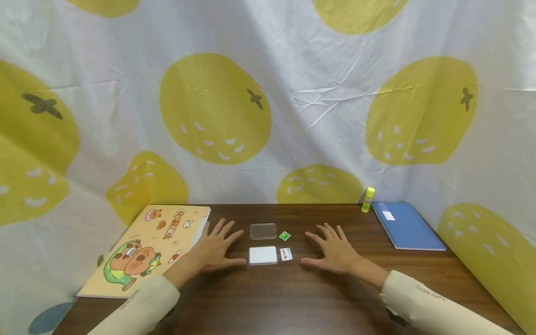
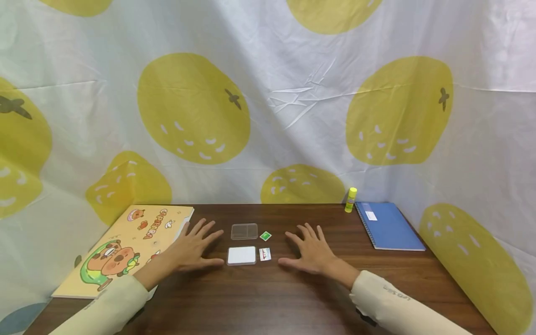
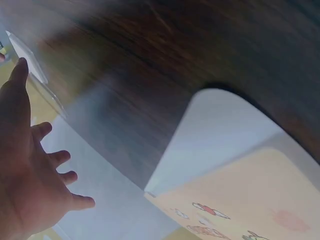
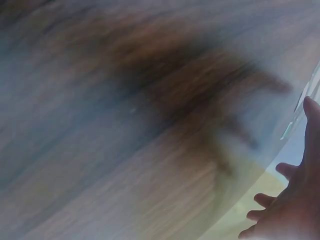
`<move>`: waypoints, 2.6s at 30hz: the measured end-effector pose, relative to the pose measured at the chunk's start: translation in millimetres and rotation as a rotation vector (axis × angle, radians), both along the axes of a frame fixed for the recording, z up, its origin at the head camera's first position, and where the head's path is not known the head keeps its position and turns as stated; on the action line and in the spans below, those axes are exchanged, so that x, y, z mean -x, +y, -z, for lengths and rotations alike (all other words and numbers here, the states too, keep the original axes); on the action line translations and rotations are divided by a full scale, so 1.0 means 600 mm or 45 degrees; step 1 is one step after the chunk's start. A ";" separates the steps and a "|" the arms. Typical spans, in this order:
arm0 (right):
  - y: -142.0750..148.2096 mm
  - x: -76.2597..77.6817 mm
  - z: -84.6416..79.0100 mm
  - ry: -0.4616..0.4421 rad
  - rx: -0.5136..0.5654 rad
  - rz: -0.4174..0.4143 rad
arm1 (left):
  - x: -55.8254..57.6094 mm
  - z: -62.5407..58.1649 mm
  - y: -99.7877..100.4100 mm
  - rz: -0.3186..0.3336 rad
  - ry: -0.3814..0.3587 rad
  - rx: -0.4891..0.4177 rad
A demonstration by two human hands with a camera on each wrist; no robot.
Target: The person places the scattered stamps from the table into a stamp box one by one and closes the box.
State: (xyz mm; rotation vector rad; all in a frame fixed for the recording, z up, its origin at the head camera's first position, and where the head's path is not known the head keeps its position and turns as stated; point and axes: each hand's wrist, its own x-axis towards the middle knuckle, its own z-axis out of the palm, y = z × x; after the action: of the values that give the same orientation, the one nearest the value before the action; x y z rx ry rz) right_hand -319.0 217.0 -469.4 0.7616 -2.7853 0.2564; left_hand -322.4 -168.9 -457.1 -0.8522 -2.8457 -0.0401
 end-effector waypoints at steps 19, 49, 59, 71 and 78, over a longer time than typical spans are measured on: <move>-0.039 0.001 -0.004 -0.031 0.038 -0.167 | 0.002 -0.003 0.036 0.177 0.024 -0.036; -0.100 0.022 -0.014 -0.085 0.075 -0.201 | 0.013 0.004 0.063 0.194 -0.248 -0.332; -0.099 0.026 -0.022 -0.152 0.087 -0.307 | 0.018 -0.004 0.064 0.192 -0.306 -0.374; -0.097 0.024 -0.032 -0.173 0.079 -0.374 | 0.018 -0.008 0.069 0.180 -0.330 -0.385; -0.094 0.021 -0.029 -0.174 0.096 -0.400 | 0.018 -0.008 0.069 0.184 -0.324 -0.384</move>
State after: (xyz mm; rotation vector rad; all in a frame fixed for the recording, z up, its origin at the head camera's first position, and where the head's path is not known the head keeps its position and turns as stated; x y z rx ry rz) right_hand -331.8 160.6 -452.0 1.2032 -2.7507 0.4836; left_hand -332.9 -127.5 -452.3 -1.0446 -2.8871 -0.6209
